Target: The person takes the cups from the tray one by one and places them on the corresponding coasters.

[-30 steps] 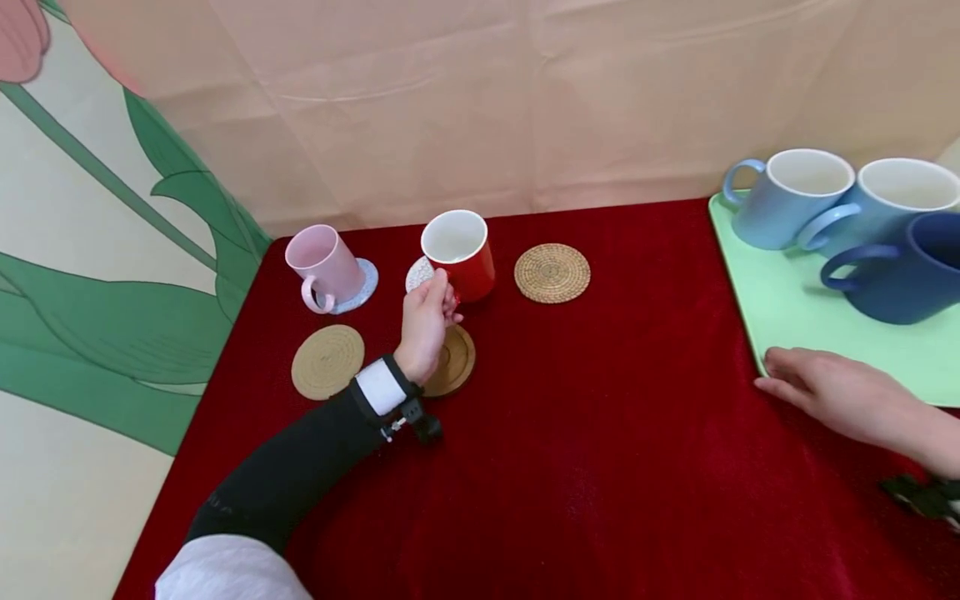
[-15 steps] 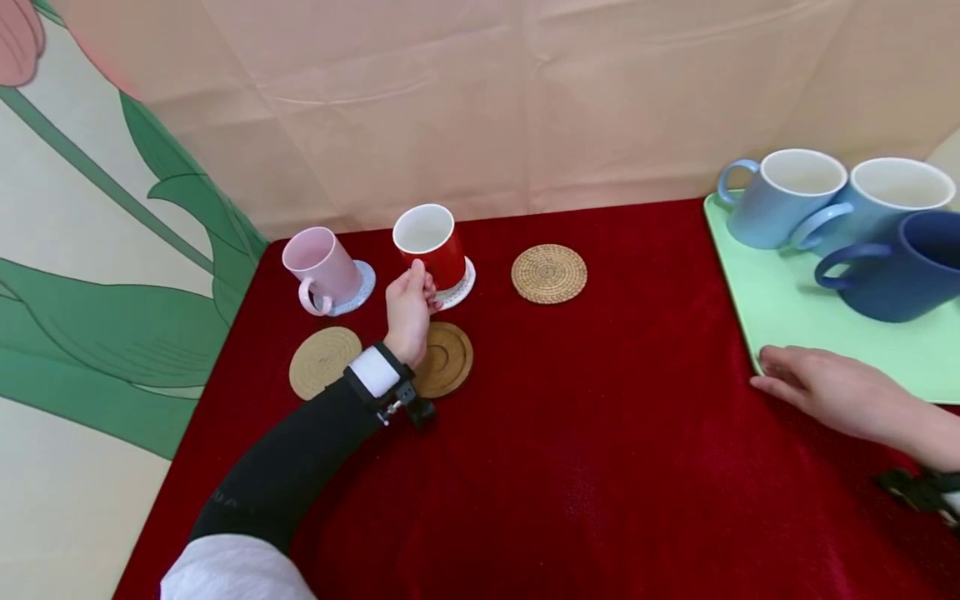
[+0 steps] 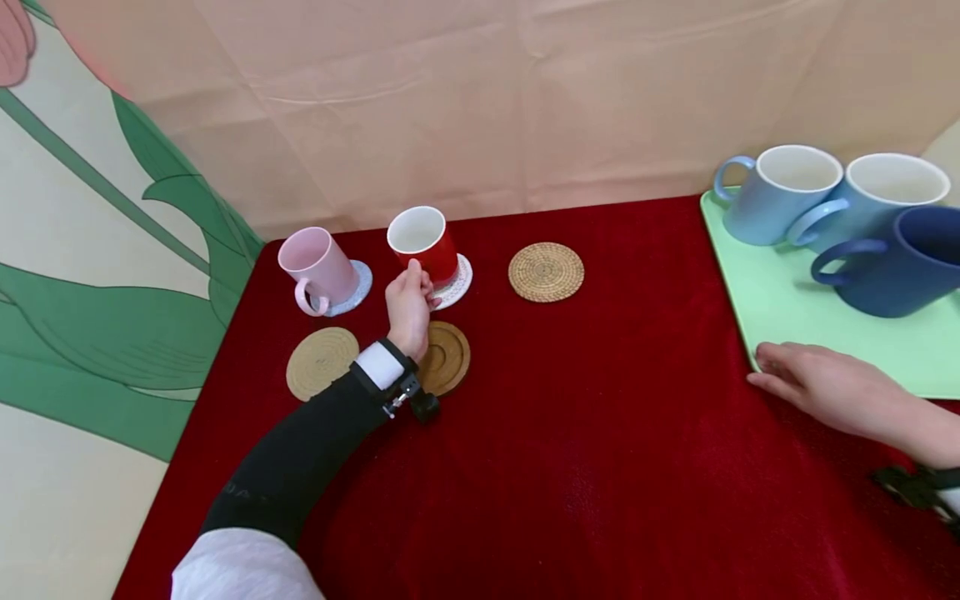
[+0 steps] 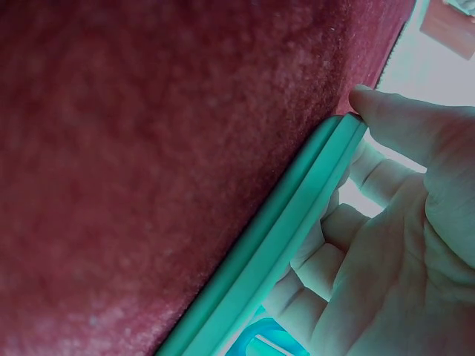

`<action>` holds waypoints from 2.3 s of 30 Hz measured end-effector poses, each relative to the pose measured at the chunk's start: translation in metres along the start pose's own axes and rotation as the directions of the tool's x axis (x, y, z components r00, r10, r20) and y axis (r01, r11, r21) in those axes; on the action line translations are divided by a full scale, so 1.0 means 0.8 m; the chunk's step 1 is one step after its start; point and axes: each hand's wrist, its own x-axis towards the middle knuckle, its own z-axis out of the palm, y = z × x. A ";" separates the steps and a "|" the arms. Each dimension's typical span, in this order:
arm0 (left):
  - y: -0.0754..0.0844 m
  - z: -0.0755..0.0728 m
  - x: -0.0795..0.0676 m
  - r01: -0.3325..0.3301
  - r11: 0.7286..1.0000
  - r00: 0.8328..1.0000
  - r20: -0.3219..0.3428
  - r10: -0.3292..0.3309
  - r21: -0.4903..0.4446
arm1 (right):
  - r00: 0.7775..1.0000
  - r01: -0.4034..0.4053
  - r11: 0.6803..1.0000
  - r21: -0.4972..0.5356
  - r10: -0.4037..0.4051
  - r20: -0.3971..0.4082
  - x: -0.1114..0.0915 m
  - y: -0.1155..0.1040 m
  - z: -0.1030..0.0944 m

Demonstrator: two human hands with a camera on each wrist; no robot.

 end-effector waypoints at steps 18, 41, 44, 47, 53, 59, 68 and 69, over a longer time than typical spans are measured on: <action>-0.008 -0.004 -0.001 0.012 1.000 1.000 -0.006 -0.012 0.007 | 1.000 -0.017 1.000 -0.006 0.017 0.021 0.000 -0.001 0.002; -0.009 0.001 -0.002 -0.017 0.999 1.000 -0.020 0.018 0.030 | 1.000 -0.021 1.000 -0.006 0.022 0.013 -0.001 -0.001 0.003; -0.010 0.001 -0.002 -0.022 0.999 1.000 -0.018 0.022 0.030 | 1.000 -0.016 1.000 -0.008 0.016 0.006 -0.001 0.000 0.003; -0.010 0.001 -0.001 -0.023 0.999 1.000 -0.017 0.024 0.027 | 1.000 -0.011 1.000 -0.008 0.011 0.000 -0.001 0.000 0.003; -0.010 0.001 -0.002 -0.022 0.999 1.000 -0.011 0.023 0.025 | 1.000 -0.021 1.000 -0.008 0.022 0.010 0.000 -0.001 0.002; -0.007 -0.003 -0.003 -0.017 0.999 0.999 0.048 0.015 0.049 | 1.000 -0.014 1.000 -0.004 0.014 -0.003 -0.002 -0.001 0.003; 0.010 -0.020 -0.010 -0.023 0.944 0.985 0.167 -0.034 0.329 | 1.000 -0.005 1.000 -0.013 0.005 -0.005 -0.002 -0.001 0.003; 0.013 -0.023 -0.012 -0.024 0.932 0.983 0.180 -0.044 0.361 | 1.000 -0.004 1.000 -0.014 0.004 -0.005 -0.002 0.000 0.003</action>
